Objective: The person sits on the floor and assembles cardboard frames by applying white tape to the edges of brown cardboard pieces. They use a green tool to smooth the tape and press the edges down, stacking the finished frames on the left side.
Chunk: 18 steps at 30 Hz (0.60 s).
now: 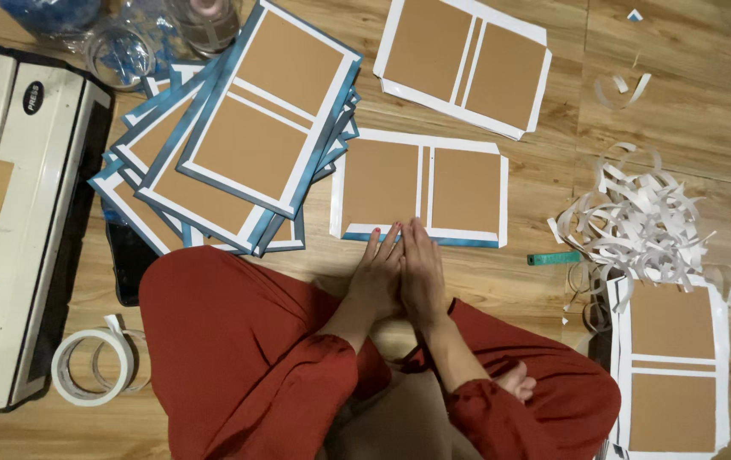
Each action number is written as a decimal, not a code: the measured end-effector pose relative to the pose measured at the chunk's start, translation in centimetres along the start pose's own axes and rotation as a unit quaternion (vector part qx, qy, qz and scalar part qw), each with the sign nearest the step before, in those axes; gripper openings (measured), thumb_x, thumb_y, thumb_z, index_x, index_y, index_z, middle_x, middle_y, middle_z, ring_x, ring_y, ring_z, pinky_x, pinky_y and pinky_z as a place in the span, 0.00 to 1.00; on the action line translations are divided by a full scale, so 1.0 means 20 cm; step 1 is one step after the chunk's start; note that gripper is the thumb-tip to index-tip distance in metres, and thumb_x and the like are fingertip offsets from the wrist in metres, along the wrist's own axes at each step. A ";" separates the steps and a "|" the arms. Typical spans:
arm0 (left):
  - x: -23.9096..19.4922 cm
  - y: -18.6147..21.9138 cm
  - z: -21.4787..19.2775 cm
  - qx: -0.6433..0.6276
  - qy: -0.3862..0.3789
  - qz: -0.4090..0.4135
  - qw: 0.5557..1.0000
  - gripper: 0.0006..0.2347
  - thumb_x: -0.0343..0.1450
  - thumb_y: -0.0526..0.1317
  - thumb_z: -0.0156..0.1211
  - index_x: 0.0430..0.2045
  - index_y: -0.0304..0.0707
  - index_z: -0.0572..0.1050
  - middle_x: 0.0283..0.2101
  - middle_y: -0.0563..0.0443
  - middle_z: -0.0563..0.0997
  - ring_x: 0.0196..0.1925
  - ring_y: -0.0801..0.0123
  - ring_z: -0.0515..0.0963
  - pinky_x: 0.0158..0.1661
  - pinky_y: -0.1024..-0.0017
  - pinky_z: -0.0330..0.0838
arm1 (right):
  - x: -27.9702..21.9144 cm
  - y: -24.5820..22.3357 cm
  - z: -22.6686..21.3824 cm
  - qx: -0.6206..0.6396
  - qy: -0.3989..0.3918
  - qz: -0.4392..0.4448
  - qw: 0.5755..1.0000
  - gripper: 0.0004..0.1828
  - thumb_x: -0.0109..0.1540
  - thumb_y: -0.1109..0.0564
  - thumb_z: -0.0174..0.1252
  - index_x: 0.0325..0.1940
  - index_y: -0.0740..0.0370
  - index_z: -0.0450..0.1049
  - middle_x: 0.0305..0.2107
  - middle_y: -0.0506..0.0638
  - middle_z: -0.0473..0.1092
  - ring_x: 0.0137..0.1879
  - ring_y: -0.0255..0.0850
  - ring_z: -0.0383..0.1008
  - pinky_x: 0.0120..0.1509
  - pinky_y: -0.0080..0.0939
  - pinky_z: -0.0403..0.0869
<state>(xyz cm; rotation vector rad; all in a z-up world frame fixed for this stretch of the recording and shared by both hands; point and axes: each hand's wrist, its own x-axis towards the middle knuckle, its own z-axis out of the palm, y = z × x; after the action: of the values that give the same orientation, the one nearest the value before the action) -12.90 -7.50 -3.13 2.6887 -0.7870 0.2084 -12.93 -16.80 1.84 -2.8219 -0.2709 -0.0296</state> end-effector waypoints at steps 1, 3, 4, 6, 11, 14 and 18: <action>0.01 0.00 -0.02 0.000 -0.002 0.001 1.000 0.33 0.52 0.57 0.50 0.49 0.36 0.65 0.61 0.45 0.60 0.66 0.56 0.50 0.62 0.53 0.40 | -0.01 0.07 0.02 0.002 0.000 0.002 1.000 0.34 0.53 0.66 0.50 0.63 0.65 0.51 0.60 0.62 0.51 0.64 0.51 0.52 0.64 0.51 0.55; 0.03 0.00 -0.06 -0.003 -0.023 -0.016 1.000 0.40 0.52 0.57 0.52 0.58 0.36 0.55 0.65 0.48 0.52 0.67 0.58 0.48 0.63 0.56 0.41 | -0.04 0.21 0.06 -0.034 -0.042 -0.045 0.998 0.44 0.54 0.45 0.51 0.67 0.65 0.42 0.63 0.62 0.46 0.67 0.55 0.47 0.65 0.54 0.53; -0.01 0.01 -0.07 -0.007 -0.028 -0.012 1.000 0.40 0.52 0.57 0.52 0.58 0.36 0.55 0.65 0.48 0.52 0.67 0.58 0.48 0.63 0.56 0.41 | -0.09 0.24 0.04 -0.034 -0.045 -0.038 0.998 0.44 0.54 0.45 0.51 0.67 0.65 0.42 0.63 0.62 0.46 0.67 0.55 0.47 0.65 0.54 0.53; 0.01 -0.04 -0.09 0.003 -0.073 -0.024 0.997 0.45 0.51 0.61 0.56 0.60 0.36 0.48 0.65 0.46 0.48 0.68 0.60 0.46 0.64 0.62 0.38 | -0.05 0.34 -0.01 -0.020 -0.127 0.030 0.991 0.42 0.57 0.41 0.45 0.68 0.60 0.38 0.65 0.58 0.38 0.70 0.53 0.35 0.70 0.53 0.41; 0.01 -0.16 -0.19 -0.012 -0.123 -0.109 0.986 0.42 0.58 0.65 0.45 0.61 0.35 0.43 0.66 0.45 0.41 0.68 0.60 0.38 0.64 0.63 0.29 | -0.06 0.56 -0.08 -0.004 -0.111 0.113 0.987 0.41 0.60 0.37 0.37 0.69 0.58 0.33 0.66 0.57 0.34 0.70 0.54 0.32 0.70 0.55 0.38; 0.00 -0.18 -0.18 0.013 -0.141 -0.161 0.977 0.37 0.63 0.61 0.42 0.61 0.37 0.42 0.67 0.46 0.39 0.68 0.60 0.36 0.64 0.59 0.27 | -0.09 0.64 -0.11 -0.051 -0.142 0.138 0.979 0.41 0.60 0.34 0.33 0.69 0.55 0.31 0.66 0.54 0.31 0.70 0.52 0.32 0.71 0.55 0.37; 0.05 -0.22 -0.18 0.019 -0.147 -0.175 0.973 0.25 0.68 0.46 0.40 0.60 0.42 0.48 0.65 0.49 0.46 0.66 0.60 0.47 0.61 0.54 0.40 | -0.11 0.97 -0.16 -0.146 -0.055 0.037 0.987 0.32 0.50 0.58 0.55 0.59 0.54 0.60 0.54 0.50 0.62 0.63 0.48 0.57 0.66 0.49 0.55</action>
<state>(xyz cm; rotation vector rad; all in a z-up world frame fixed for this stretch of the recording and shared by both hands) -9.77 -3.20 -0.69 2.8740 -0.3715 -0.2673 -11.38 -36.40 -1.07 -3.1284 -0.2006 0.1130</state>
